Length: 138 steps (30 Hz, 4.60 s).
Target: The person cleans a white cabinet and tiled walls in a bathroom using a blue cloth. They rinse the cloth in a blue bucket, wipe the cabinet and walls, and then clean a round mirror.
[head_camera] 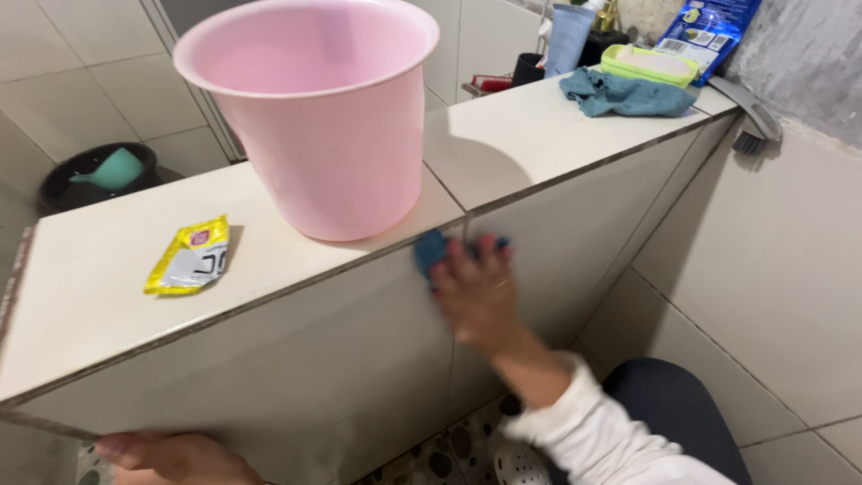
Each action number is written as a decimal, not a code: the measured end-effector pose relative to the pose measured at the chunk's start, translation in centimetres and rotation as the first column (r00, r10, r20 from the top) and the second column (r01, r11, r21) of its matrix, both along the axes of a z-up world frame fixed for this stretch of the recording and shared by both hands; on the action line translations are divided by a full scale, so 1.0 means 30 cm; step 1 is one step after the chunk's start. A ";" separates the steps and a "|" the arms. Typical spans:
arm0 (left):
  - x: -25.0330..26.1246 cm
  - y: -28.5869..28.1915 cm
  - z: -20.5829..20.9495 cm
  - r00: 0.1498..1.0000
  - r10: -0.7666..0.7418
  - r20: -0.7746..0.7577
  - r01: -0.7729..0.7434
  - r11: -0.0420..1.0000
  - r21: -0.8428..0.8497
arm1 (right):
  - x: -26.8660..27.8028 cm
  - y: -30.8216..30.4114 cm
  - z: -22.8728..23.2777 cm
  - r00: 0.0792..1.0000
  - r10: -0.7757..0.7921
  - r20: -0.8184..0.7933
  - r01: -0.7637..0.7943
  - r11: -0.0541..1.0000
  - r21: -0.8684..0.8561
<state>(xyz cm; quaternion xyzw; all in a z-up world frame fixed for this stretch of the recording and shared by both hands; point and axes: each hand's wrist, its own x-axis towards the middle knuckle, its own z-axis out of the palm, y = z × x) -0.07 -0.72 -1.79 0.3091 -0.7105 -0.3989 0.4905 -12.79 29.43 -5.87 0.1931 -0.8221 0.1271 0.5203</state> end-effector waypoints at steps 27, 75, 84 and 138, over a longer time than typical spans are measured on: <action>0.018 -0.002 -0.004 0.999 -0.048 0.001 0.048 0.988 0.145 | -0.161 0.523 -0.324 0.924 -0.081 0.374 0.370 -0.053 -0.927; -0.003 -0.159 -0.145 0.856 -0.377 -0.355 0.484 0.825 0.291 | 0.245 -0.607 -0.408 0.980 0.139 0.142 -0.144 0.989 0.026; 0.051 -0.270 -0.098 0.712 -0.639 -0.291 0.672 0.740 0.019 | 0.211 -0.470 -0.421 0.997 0.067 -0.024 -0.058 0.963 0.262; 0.243 -0.342 0.014 0.798 -0.591 -0.112 0.573 0.804 -0.157 | 0.390 -0.777 0.037 0.978 0.081 -0.192 0.012 0.897 0.442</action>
